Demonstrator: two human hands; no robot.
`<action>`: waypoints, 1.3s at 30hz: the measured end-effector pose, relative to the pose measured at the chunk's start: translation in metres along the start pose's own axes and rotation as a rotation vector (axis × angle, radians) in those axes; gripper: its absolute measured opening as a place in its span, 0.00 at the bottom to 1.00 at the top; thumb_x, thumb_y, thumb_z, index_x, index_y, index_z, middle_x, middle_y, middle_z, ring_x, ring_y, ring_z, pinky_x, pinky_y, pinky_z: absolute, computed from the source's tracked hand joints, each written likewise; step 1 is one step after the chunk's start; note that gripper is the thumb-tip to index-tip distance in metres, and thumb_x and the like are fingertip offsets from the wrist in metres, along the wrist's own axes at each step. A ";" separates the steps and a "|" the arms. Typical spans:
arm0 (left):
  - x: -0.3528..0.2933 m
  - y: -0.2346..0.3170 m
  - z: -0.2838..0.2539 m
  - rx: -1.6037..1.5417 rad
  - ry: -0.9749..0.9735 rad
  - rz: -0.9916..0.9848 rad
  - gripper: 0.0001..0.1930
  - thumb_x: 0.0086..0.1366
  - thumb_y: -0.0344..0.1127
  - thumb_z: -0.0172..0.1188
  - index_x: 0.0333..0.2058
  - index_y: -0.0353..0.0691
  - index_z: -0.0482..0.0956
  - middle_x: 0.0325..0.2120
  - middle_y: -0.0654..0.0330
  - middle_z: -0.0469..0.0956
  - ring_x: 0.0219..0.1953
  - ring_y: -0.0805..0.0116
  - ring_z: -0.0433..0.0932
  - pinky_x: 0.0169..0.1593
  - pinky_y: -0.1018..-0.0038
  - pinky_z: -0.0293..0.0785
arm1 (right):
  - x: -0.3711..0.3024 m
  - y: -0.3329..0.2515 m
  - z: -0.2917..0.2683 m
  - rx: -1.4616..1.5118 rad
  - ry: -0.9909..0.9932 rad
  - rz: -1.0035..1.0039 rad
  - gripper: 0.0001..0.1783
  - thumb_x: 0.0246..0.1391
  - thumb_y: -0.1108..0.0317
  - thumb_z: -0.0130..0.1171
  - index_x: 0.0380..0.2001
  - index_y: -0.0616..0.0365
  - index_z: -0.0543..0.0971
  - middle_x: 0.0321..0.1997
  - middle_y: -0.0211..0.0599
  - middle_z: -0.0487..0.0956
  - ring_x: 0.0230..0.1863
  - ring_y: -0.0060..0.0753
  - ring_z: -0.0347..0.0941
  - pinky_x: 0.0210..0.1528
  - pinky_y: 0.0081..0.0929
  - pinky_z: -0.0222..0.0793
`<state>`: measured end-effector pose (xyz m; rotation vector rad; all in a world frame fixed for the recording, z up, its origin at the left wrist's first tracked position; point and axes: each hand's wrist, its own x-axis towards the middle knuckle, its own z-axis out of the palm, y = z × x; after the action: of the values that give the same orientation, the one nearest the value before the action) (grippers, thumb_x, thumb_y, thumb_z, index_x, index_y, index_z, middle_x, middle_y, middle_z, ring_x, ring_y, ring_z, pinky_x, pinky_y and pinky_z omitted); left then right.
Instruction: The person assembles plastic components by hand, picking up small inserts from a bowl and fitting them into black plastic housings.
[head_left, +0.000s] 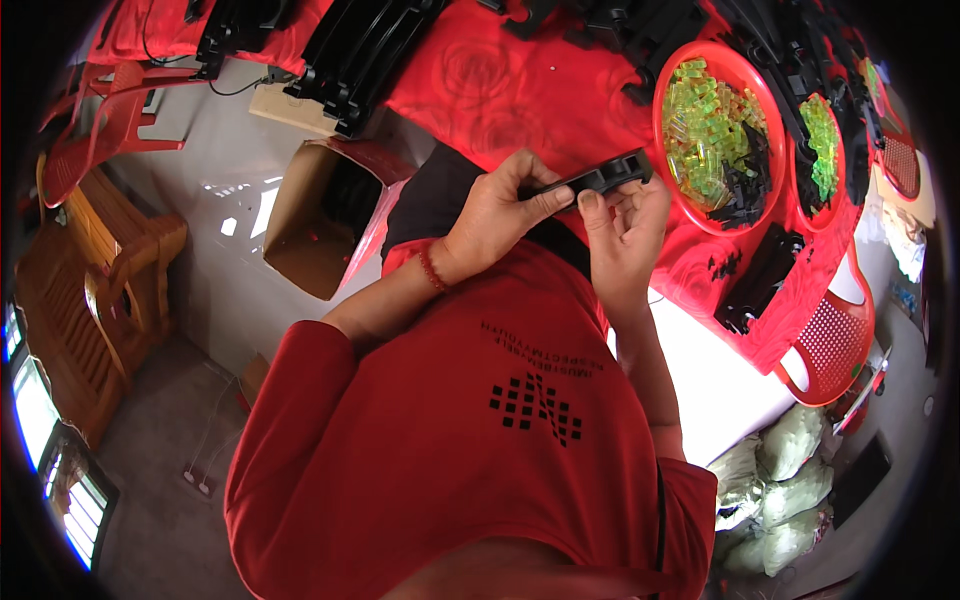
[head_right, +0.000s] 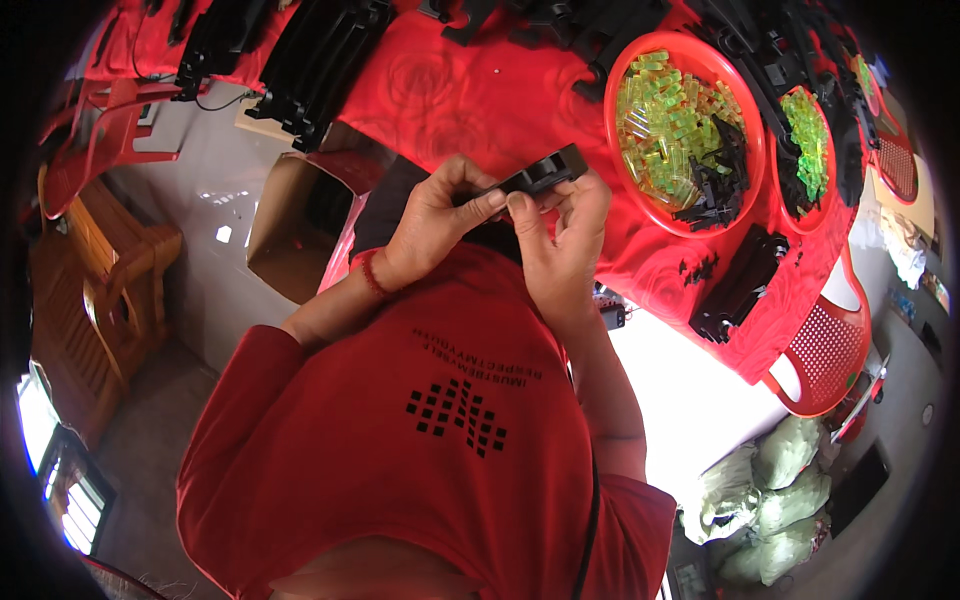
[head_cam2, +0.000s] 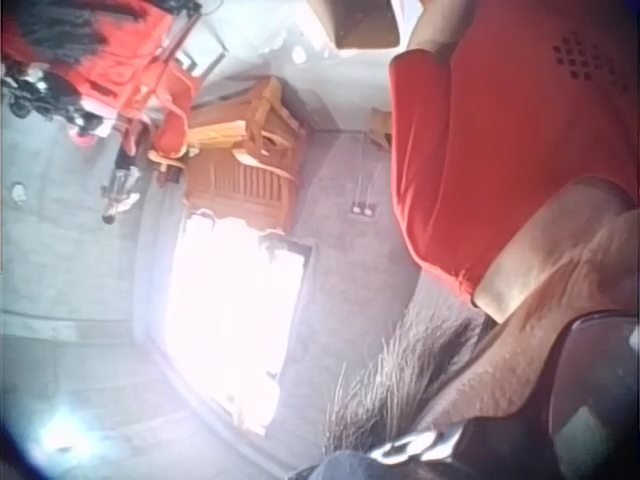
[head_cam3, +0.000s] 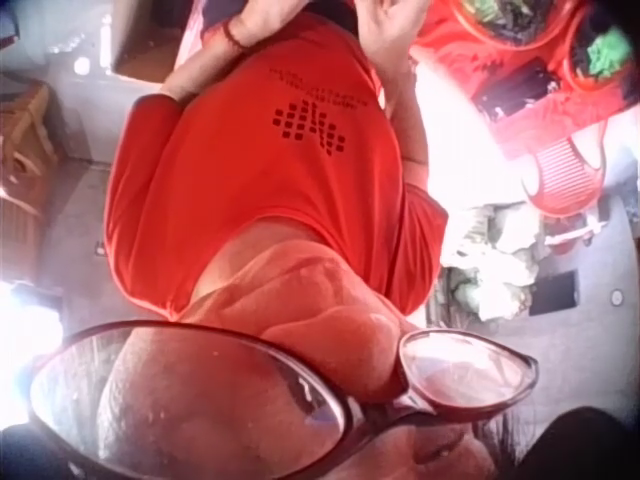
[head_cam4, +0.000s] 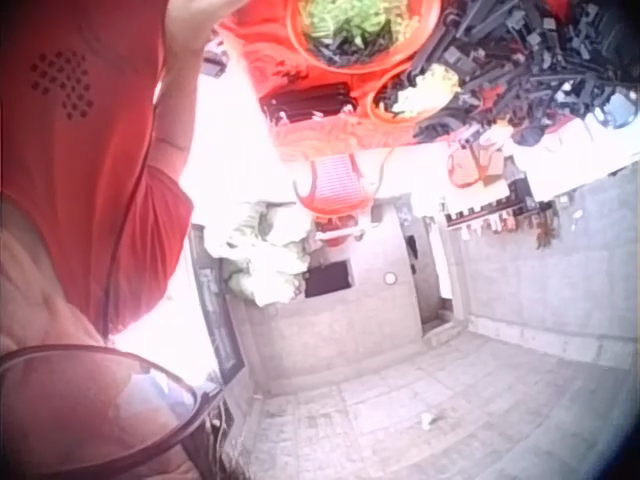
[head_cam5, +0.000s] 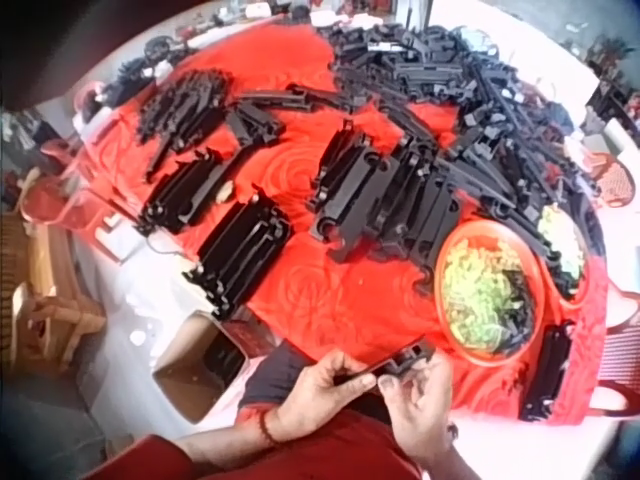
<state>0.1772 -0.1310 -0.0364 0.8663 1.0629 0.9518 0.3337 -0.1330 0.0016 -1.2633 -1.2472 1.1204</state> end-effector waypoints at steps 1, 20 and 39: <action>0.000 -0.002 -0.001 0.002 -0.003 0.005 0.08 0.65 0.30 0.65 0.35 0.36 0.74 0.31 0.65 0.79 0.35 0.81 0.76 0.39 0.81 0.74 | -0.001 -0.003 0.002 -0.017 -0.023 -0.013 0.21 0.58 0.77 0.61 0.49 0.64 0.62 0.40 0.38 0.72 0.38 0.21 0.70 0.42 0.22 0.69; 0.013 0.010 -0.007 -0.170 -0.168 -0.119 0.10 0.67 0.34 0.63 0.37 0.36 0.72 0.32 0.62 0.78 0.36 0.77 0.77 0.43 0.79 0.76 | 0.006 -0.010 0.002 -0.010 -0.015 0.053 0.19 0.61 0.77 0.58 0.51 0.66 0.64 0.45 0.40 0.74 0.43 0.23 0.71 0.45 0.21 0.71; 0.044 0.102 -0.020 0.602 -0.226 0.376 0.16 0.64 0.31 0.63 0.48 0.33 0.74 0.39 0.54 0.78 0.42 0.71 0.77 0.46 0.73 0.74 | 0.025 -0.027 -0.042 0.125 0.090 0.166 0.15 0.68 0.65 0.53 0.50 0.66 0.71 0.29 0.36 0.77 0.27 0.25 0.77 0.29 0.21 0.75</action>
<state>0.1456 -0.0526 0.0382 1.6758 1.0189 0.8165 0.3748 -0.1102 0.0326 -1.3251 -1.0040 1.2264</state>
